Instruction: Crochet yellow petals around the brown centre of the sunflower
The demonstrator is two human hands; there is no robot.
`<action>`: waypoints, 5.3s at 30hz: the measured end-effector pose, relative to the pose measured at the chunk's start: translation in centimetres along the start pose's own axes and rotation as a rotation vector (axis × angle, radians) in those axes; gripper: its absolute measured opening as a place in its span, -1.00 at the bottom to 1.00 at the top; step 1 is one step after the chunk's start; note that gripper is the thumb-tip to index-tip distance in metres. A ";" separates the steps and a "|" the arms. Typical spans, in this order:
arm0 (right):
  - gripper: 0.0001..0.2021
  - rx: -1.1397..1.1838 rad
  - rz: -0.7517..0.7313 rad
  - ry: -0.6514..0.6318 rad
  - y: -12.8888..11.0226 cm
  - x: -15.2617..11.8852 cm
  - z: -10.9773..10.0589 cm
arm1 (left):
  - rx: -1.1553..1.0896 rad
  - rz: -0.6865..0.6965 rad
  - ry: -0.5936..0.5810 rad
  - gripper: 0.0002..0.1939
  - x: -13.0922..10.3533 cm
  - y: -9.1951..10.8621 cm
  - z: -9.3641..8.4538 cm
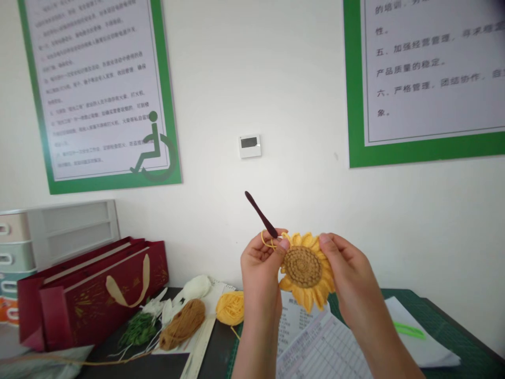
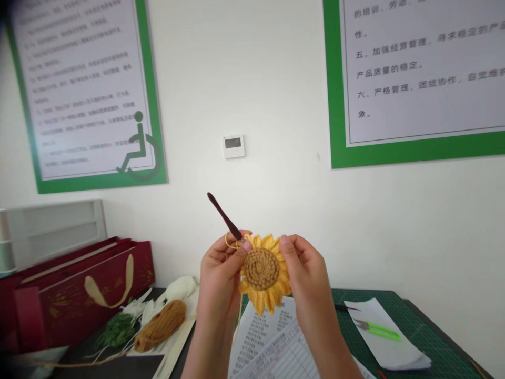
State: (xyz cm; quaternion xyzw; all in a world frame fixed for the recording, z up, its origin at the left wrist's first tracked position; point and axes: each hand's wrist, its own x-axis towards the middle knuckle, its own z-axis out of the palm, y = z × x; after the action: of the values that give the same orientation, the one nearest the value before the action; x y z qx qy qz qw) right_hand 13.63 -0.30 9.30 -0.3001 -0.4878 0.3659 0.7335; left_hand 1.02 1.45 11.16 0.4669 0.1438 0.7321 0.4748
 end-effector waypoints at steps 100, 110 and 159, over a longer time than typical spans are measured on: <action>-0.74 -0.266 -0.283 -0.191 -0.9 1.2 -2.6 | 0.208 -0.269 -0.660 -0.01 0.0 2.9 -2.6; -0.75 -0.305 -0.330 -0.126 -1.0 1.5 -3.4 | 0.392 -0.329 -0.710 0.00 1.0 1.9 -3.8; -0.75 -0.310 -0.171 -0.198 -2.4 1.9 -6.8 | 0.987 -0.592 0.068 -0.60 6.9 1.0 -16.3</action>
State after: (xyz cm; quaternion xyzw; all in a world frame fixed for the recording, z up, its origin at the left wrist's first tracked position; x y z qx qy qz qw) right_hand 21.02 -0.56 9.82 -0.3294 -0.6319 0.2504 0.6554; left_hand -13.74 10.44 7.07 0.5490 0.6083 0.4288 0.3805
